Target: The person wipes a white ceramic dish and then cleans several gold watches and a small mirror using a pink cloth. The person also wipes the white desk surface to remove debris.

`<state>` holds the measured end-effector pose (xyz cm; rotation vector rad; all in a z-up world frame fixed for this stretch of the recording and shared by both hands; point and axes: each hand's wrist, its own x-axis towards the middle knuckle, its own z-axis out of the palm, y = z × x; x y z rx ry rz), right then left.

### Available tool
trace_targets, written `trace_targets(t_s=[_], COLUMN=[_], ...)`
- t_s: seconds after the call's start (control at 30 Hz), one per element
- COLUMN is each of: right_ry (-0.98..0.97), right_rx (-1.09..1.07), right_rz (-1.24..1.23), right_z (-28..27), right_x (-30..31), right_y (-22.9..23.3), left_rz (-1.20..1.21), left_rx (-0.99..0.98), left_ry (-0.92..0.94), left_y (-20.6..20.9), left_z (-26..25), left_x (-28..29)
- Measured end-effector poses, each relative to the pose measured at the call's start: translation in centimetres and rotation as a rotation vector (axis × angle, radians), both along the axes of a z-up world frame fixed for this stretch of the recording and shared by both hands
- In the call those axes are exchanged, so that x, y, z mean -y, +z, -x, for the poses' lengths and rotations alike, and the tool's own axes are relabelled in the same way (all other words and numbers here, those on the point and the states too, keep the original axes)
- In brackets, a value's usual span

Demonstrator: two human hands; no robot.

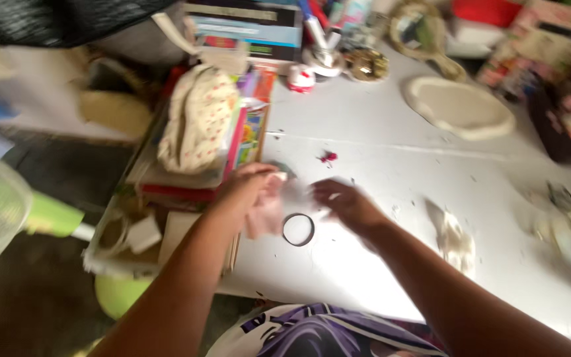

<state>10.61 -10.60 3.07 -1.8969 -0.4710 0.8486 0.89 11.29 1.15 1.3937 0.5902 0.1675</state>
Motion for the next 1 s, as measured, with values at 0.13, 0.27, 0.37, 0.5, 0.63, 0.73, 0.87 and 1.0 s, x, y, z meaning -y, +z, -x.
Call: trace_targets(t_s=[0.13, 0.27, 0.37, 0.5, 0.63, 0.73, 0.87, 1.0], right_ry=[-0.584, -0.634, -0.707, -0.803, -0.597, -0.09, 0.04, -0.065], right_rx=[0.609, 0.673, 0.725, 0.805, 0.414, 0.721, 0.724, 0.77], right_rz=[0.621, 0.862, 0.754, 0.552, 0.294, 0.056, 0.096, 0.287], right_z=[-1.7, -1.5, -1.4, -2.0, 0.0, 3.1, 5.4, 2.9], right_x=[8.8, 16.2, 18.4, 15.8, 8.0, 1.9, -0.8, 1.5], right_y=[-1.6, -4.8, -5.9, -3.3, -0.4, -1.0, -3.1, -3.7], left_rz=[-0.277, -0.989, -1.224, -1.243, -1.031, -0.998, -0.866, -0.81], left_rx=[-0.026, -0.209, -0.369, -0.423, -0.322, -0.322, -0.331, -0.323], left_ry=[-0.104, -0.262, -0.37, -0.394, -0.254, -0.176, -0.173, -0.22], left_y=[-0.5, -1.2, -2.0, -2.1, -0.4, 1.1, 2.0, 1.3], left_z=[-1.5, -3.0, -4.0, -4.7, -4.7, -4.5, -3.4, -2.3], left_x=[-2.8, -2.8, -1.2, -0.5, -1.3, -1.5, -1.6, -1.4])
